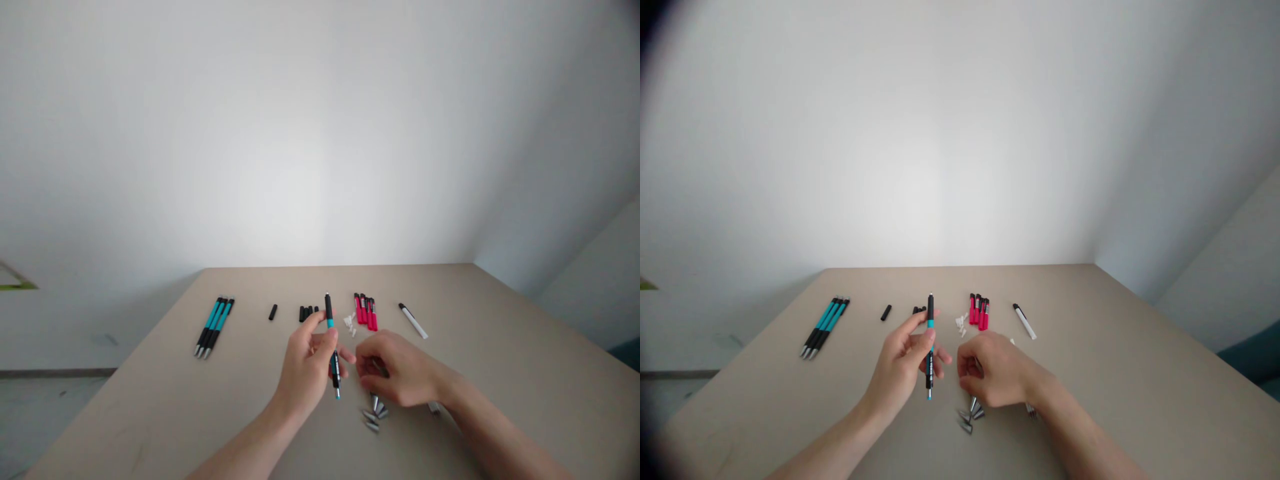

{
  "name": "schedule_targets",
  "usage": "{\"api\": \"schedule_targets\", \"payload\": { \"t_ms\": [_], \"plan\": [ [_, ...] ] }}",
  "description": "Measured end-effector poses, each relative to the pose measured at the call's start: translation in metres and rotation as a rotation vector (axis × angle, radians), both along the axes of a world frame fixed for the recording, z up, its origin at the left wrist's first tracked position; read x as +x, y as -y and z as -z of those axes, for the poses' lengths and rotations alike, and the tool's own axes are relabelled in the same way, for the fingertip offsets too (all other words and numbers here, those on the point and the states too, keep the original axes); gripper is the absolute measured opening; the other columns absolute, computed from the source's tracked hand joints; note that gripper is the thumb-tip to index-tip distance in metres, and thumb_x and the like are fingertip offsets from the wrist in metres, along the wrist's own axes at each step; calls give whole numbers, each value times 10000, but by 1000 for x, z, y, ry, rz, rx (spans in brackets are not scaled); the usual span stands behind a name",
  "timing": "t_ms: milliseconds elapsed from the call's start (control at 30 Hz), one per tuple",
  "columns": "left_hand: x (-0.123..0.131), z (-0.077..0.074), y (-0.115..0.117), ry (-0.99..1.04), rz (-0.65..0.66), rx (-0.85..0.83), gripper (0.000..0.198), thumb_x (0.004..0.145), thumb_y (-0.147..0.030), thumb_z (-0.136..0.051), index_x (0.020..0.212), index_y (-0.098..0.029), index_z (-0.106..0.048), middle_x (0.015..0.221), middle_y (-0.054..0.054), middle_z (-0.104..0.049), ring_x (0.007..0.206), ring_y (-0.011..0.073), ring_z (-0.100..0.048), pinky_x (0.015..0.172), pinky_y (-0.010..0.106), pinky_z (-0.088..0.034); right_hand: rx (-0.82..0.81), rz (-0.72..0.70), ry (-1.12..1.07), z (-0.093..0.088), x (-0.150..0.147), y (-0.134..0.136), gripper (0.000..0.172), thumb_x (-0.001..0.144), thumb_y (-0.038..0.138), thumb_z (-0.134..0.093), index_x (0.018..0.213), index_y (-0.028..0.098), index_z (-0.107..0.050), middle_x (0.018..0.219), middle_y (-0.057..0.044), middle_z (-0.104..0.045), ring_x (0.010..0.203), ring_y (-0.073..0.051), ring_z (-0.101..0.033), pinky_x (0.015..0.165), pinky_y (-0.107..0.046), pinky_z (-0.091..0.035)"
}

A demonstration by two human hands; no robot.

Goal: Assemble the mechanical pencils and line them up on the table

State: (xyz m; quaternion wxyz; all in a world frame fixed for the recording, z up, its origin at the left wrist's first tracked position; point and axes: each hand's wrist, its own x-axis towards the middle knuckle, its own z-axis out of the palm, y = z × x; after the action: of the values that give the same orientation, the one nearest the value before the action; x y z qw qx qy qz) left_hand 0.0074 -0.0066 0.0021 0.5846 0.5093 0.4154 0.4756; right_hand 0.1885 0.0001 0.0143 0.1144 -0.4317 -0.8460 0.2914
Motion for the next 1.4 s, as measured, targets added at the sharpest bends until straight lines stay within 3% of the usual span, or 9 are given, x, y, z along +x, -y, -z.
{"api": "schedule_targets", "payload": {
  "t_ms": [233, 433, 833, 1200, 1300, 1400],
  "plan": [
    [0, -2, 0, 106, 55, -72, 359, 774, -449, -581, 957, -159, -476, 687, 27, -653, 403, 111, -538, 431, 233, -410, -100, -76, 37, -3, 0, 6, 154, 601, 130, -655, 750, 166, -673, 578, 57, -522, 496, -76, -451, 469, -176, -294],
    [1, 1, 0, 119, 72, -90, 314, 796, -406, -534, 969, -148, -487, 639, -2, -605, 389, 93, -494, 416, 220, -363, -152, -35, 57, -3, -3, 6, 112, 619, 162, -681, 731, 167, -687, 567, 58, -518, 482, -69, -443, 438, -171, -270],
    [1, 1, 1, 44, 118, -43, 290, 796, -409, -524, 927, -152, -488, 597, -26, -557, 391, 86, -464, 419, 216, -325, -110, -62, 83, 0, -2, 7, 100, 607, 198, -718, 702, 174, -697, 515, 72, -463, 449, -62, -399, 412, -175, -232],
    [1, 3, 1, -2, 128, -11, 277, 794, -424, -529, 870, -162, -481, 575, -38, -528, 389, 81, -460, 416, 210, -321, 9, -37, 88, 4, -4, 5, 81, 641, 145, -610, 670, 166, -682, 529, 48, -525, 470, -72, -419, 462, -184, -271],
    [1, 4, 1, -19, 130, 1, 263, 803, -410, -528, 867, -158, -485, 576, -38, -520, 399, 81, -462, 425, 210, -341, 70, 41, 53, 10, -6, 2, 74, 646, 126, -575, 620, 156, -638, 531, 39, -521, 491, -79, -414, 485, -197, -273],
    [2, 4, 2, -29, 133, 12, 246, 813, -391, -523, 867, -154, -492, 583, -32, -522, 410, 82, -460, 429, 212, -358, 85, 219, -82, 13, -8, -3, 88, 700, 154, -552, 636, 153, -613, 559, 26, -526, 530, -94, -428, 504, -204, -282]
  ]
}}
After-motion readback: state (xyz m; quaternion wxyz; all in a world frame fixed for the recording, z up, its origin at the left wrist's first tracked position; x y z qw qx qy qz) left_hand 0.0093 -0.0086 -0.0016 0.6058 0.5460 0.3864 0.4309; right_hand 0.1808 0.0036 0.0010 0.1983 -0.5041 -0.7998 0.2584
